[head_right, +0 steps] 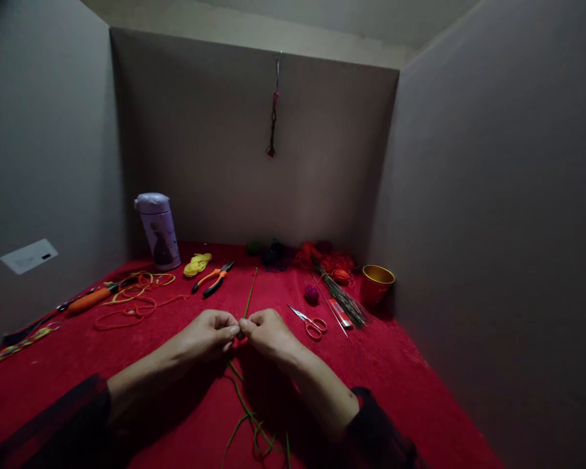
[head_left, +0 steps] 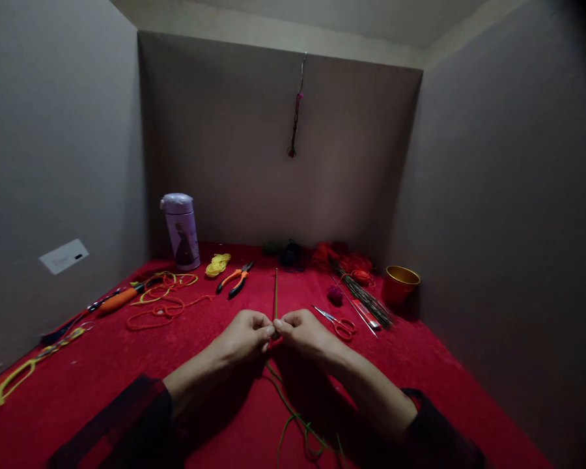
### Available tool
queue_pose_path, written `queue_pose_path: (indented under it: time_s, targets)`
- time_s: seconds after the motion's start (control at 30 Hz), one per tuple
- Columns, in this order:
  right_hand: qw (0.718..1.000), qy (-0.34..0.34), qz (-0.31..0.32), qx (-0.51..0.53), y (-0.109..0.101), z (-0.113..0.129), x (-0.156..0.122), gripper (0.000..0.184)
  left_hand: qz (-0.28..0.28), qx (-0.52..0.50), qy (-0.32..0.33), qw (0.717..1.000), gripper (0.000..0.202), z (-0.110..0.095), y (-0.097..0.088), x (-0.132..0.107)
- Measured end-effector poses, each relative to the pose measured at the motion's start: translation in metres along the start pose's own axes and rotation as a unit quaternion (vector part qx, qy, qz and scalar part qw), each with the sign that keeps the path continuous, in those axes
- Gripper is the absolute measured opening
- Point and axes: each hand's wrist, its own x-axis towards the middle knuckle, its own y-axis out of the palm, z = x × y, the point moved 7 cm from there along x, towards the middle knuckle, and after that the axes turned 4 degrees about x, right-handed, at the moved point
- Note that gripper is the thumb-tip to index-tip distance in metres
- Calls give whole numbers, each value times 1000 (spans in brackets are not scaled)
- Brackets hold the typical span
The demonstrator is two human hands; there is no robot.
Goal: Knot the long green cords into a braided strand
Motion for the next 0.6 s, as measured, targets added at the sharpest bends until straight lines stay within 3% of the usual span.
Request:
queue_pose_path:
  time_s: [0.13,0.27,0.37,0.5,0.6]
  targets:
    - [999,39,26,19,3,-13,0,34,-29,108,15,994,20,2,-4,-1]
    - [995,50,10,81,6,-13,-5,33,-101,215,55,970,16,-15,-24,-12]
    - [992,37,13,122,9,-9,-9,34,-111,223,53,967,16,-24,-29,-27]
    - [987,9,43,152,12,-5,-14,32,-93,225,68,967,17,-17,-3,-56]
    - [986,1,57,159,13,-7,-13,30,-53,198,24,978,15,1,20,-79]
